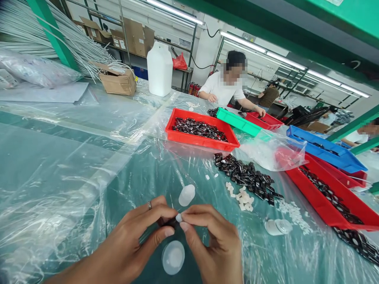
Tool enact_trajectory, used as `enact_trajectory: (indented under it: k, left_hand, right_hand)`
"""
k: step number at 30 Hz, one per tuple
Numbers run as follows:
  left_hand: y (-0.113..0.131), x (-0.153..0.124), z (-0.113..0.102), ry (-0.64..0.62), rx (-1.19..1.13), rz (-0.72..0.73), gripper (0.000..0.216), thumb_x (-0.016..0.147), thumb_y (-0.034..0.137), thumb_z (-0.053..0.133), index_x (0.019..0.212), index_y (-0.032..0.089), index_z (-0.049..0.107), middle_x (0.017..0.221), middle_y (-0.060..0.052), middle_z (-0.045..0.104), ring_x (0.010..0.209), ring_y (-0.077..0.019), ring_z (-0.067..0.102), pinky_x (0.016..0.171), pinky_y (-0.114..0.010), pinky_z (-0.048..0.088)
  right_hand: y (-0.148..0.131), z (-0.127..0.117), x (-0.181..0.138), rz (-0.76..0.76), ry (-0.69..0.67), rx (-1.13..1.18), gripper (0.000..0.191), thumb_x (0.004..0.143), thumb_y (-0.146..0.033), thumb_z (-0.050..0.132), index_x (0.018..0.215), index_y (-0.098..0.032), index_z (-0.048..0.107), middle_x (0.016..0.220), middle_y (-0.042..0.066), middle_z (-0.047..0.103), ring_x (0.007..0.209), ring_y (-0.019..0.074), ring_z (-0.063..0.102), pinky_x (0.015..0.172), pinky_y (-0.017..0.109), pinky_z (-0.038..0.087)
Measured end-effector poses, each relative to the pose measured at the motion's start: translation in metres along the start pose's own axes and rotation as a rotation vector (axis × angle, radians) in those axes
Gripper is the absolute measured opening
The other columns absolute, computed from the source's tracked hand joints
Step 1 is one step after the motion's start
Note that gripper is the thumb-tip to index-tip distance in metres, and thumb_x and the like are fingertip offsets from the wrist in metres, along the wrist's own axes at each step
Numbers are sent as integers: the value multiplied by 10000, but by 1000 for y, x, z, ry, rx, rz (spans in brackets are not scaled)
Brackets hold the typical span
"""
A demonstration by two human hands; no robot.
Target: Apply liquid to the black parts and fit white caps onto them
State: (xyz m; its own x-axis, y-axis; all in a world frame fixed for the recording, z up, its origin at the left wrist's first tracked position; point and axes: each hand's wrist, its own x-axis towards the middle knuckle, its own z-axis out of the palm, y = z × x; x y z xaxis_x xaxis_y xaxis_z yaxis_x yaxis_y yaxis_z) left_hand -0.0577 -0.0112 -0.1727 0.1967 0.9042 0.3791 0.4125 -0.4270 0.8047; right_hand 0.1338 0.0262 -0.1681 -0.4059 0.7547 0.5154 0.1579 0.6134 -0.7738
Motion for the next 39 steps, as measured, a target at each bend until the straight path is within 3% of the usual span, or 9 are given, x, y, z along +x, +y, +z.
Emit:
enact_trajectory:
  k: [12, 21, 24, 28, 30, 32, 35, 37, 39]
  left_hand:
    - [-2, -5, 4, 19, 37, 31, 169, 1010, 110, 503, 1061, 260, 561, 888, 25, 636, 865, -160, 639, 783, -246, 493]
    - [-7, -6, 2, 23, 122, 41, 249, 1014, 100, 497, 1154, 295, 560, 959, 22, 624, 885, -146, 639, 785, -225, 495]
    - [-10, -3, -1, 38, 154, 71, 233, 1030, 146, 507, 1192, 309, 544, 964, 25, 597, 806, -129, 621, 730, -218, 475]
    - [-15, 3, -2, 59, 200, 80, 169, 1040, 197, 516, 1161, 302, 571, 913, 23, 589, 750, -137, 598, 687, -238, 448]
    - [-18, 5, -3, 81, 226, 70, 141, 1042, 227, 519, 1145, 299, 583, 913, 18, 600, 739, -146, 597, 677, -247, 446]
    - [-19, 7, -4, 94, 250, 62, 135, 1039, 253, 526, 1148, 304, 588, 961, 13, 628, 754, -150, 616, 690, -248, 458]
    - [-21, 7, -7, 93, 275, 55, 144, 1026, 331, 543, 1162, 311, 588, 1085, 6, 674, 836, -159, 682, 736, -236, 493]
    - [-23, 7, -10, 99, 284, -17, 202, 1020, 439, 526, 1165, 311, 585, 1055, 9, 713, 871, -176, 724, 736, -222, 525]
    - [-27, 8, -12, 79, 287, -85, 263, 1010, 527, 497, 1140, 311, 572, 887, 25, 732, 803, -184, 750, 632, -203, 540]
  right_hand:
    - [-1, -4, 0, -154, -87, -135, 193, 967, -23, 626, 1058, -189, 661, 1075, 24, 627, 944, 139, 652, 800, 244, 552]
    - [-11, -8, 6, -72, -237, -148, 131, 1012, -102, 611, 1101, -195, 636, 1125, 41, 614, 977, 167, 642, 816, 291, 568]
    - [2, -33, 16, -53, -160, -186, 169, 1050, -243, 614, 1207, -184, 635, 1201, 66, 617, 1045, 211, 636, 879, 382, 585]
    - [53, -102, 25, 96, 126, -415, 250, 1074, -380, 591, 1148, -143, 621, 1069, 57, 632, 858, 174, 649, 763, 337, 589]
    - [80, -130, 26, 208, 73, -545, 239, 1055, -381, 628, 1039, -143, 645, 963, 32, 644, 777, 149, 636, 725, 307, 583]
    - [95, -140, 25, 288, -12, -632, 227, 1051, -369, 639, 1010, -145, 652, 936, 25, 649, 758, 141, 636, 718, 299, 584]
    - [92, -137, 23, 310, -34, -711, 213, 1042, -356, 656, 1069, -145, 652, 1005, 42, 658, 821, 161, 654, 763, 330, 595]
    - [81, -141, 19, 298, 67, -765, 238, 1083, -360, 575, 1149, -143, 647, 1097, 57, 645, 936, 197, 664, 830, 364, 592]
    - [73, -160, 10, 310, 249, -841, 268, 1099, -362, 536, 1244, -152, 616, 1194, 74, 617, 1029, 229, 649, 881, 398, 583]
